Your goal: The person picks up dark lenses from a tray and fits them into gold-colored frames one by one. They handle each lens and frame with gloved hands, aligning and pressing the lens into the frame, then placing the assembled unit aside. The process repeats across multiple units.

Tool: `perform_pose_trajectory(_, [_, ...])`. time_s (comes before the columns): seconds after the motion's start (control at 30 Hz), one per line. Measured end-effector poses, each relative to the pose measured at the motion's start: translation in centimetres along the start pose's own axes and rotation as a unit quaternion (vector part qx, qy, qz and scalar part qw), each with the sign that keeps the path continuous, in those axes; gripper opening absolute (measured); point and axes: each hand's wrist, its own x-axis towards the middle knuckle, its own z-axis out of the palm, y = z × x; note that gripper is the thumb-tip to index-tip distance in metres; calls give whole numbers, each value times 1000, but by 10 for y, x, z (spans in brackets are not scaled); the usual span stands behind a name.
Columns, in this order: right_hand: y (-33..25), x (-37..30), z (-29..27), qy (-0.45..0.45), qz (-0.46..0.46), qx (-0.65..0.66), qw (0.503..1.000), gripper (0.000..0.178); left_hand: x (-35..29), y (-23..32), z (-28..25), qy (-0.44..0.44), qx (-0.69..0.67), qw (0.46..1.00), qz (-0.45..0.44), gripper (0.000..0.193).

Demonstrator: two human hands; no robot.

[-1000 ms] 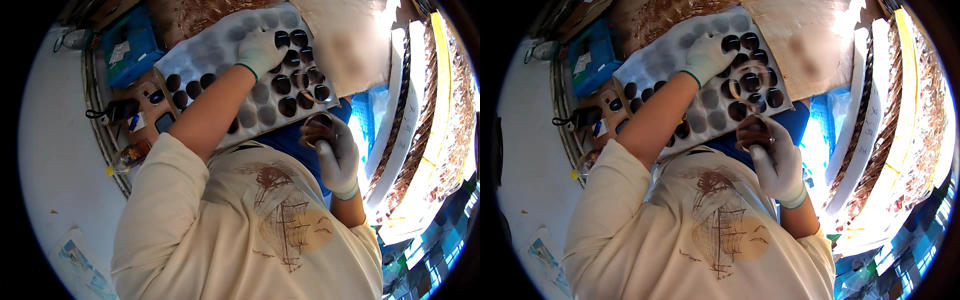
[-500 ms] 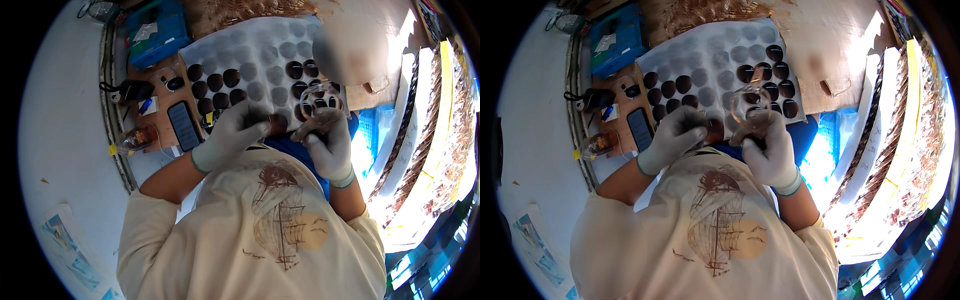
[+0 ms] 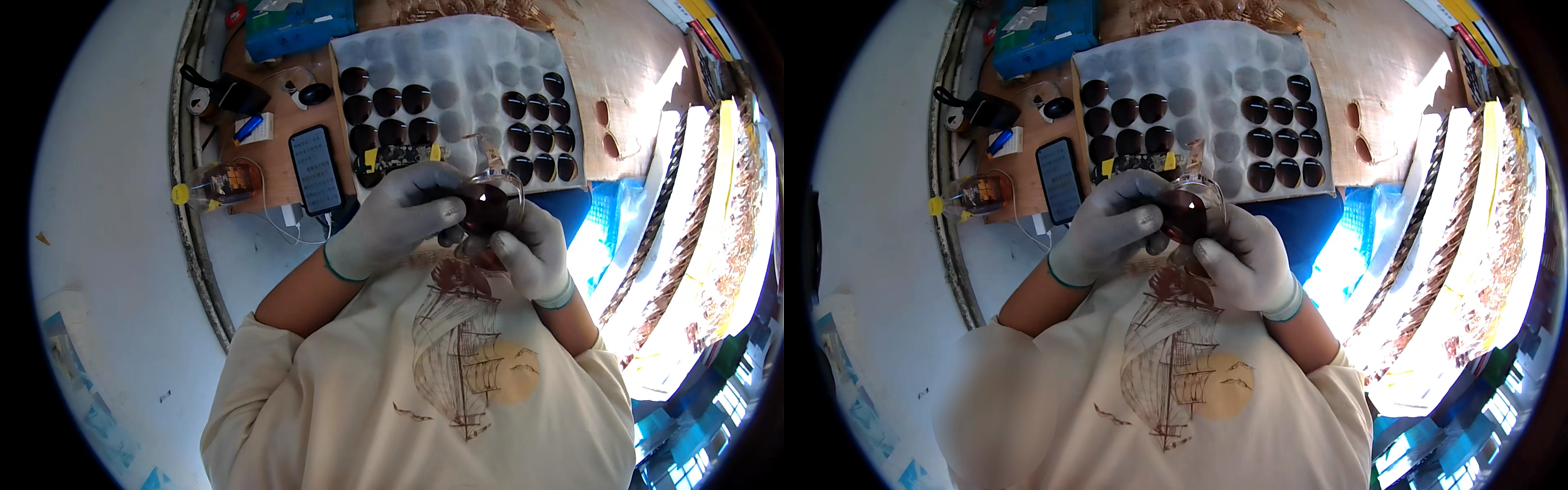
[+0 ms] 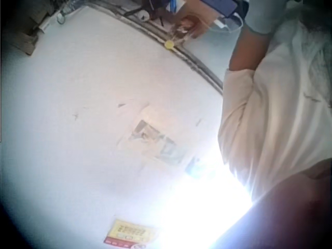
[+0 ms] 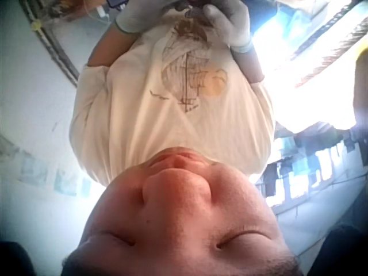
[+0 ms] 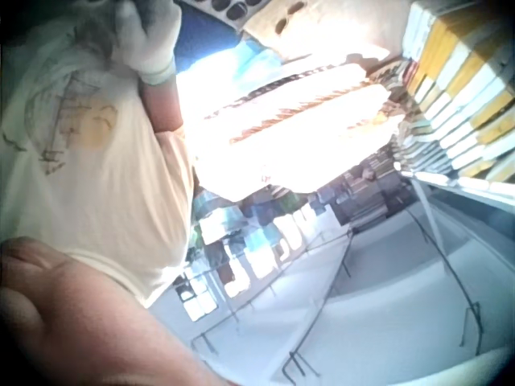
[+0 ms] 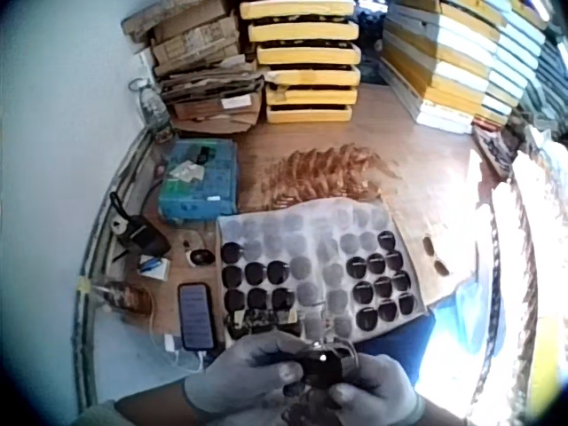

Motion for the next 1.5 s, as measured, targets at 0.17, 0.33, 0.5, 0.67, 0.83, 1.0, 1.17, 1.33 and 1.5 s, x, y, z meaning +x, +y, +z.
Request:
perform_pose_trajectory(0.17, [-12, 7, 15, 33, 89, 86, 992, 35, -4, 6, -10, -17, 3, 999, -30, 29])
perform_pose_trajectory(0.33, [-12, 12, 15, -9, 113, 143, 983, 35, -3, 14, -9, -35, -11, 999, -37, 25])
perform_pose_trajectory(0.5, [-3, 13, 22, 13, 100, 138, 985, 36, -9, 16, -11, -26, 23, 999, -7, 19])
perform_pose_trajectory(0.67, [-1, 11, 25, 53, 108, 130, 984, 33, -10, 2, -4, 22, 77, 996, 32, 19])
perform_pose_trajectory(0.83, [4, 6, 25, 85, 82, 54, 991, 29, -12, 6, -1, 19, 101, 994, 22, 19])
perform_pose_trajectory(1.0, [-2, 4, 33, 123, 41, 12, 992, 26, -9, 0, -3, 36, 201, 978, 54, 15])
perform_pose_trajectory(1.17, [4, 11, 25, 98, 13, -28, 995, 23, -12, 4, 5, 41, 139, 989, 12, 22])
perform_pose_trajectory(1.33, [17, 19, 19, 76, -85, -211, 971, 21, -6, -1, 13, 49, 7, 999, -5, 40])
perform_pose_trajectory(1.5, [17, 19, 26, 105, -67, -252, 960, 20, -6, -7, 14, 109, 72, 991, 4, 39])
